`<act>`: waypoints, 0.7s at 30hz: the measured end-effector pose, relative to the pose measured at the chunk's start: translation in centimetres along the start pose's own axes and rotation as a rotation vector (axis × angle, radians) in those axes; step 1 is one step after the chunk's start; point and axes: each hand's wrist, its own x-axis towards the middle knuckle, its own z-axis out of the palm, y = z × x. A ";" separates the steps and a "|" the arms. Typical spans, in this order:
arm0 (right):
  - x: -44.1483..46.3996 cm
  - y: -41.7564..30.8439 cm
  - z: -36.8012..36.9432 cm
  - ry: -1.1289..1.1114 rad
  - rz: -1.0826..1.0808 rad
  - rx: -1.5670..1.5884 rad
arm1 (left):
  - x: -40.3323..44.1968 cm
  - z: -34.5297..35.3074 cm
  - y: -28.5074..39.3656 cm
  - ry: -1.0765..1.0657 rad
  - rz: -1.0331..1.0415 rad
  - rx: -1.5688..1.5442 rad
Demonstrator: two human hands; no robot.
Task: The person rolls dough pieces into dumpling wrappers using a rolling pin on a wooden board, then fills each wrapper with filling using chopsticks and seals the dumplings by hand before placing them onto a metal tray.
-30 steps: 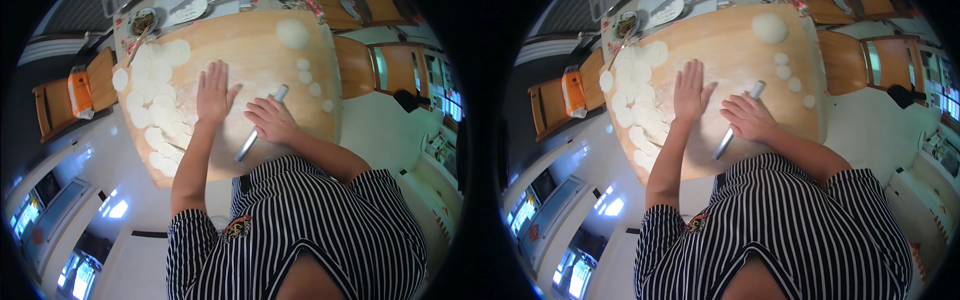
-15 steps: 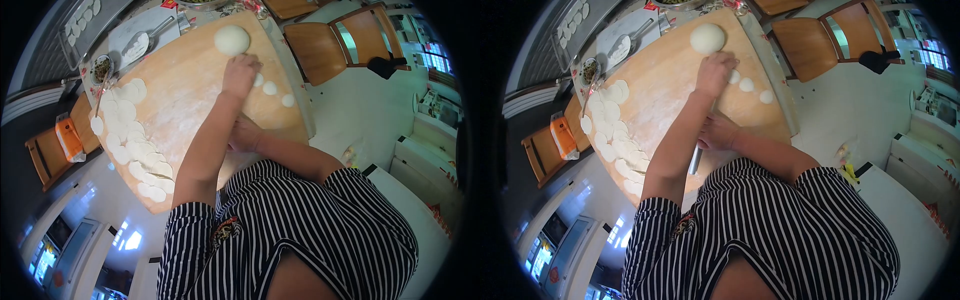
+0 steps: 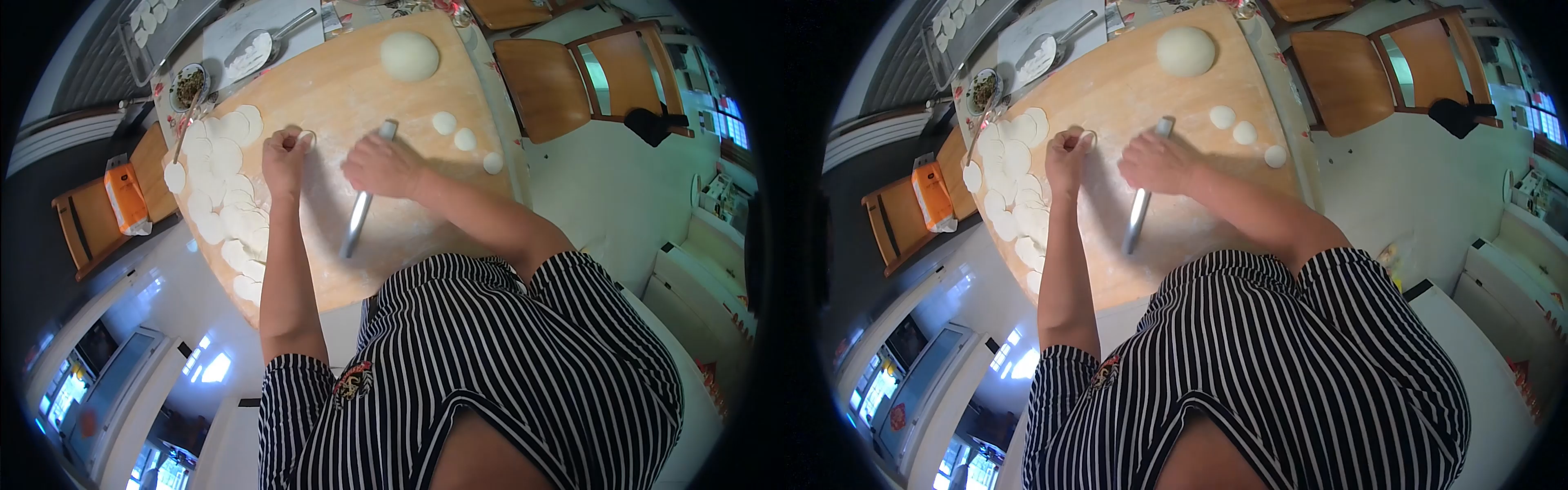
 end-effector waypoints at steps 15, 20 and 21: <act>10.6 -0.1 3.6 -0.010 0.267 0.002 | -3.8 -1.6 2.7 -0.202 -0.008 0.226; 4.1 0.8 0.5 -0.232 0.193 -0.036 | -6.8 -1.2 2.0 -0.156 0.162 0.326; 3.1 0.6 -0.1 -0.234 0.202 -0.119 | -7.5 -1.0 2.2 -0.173 0.033 0.325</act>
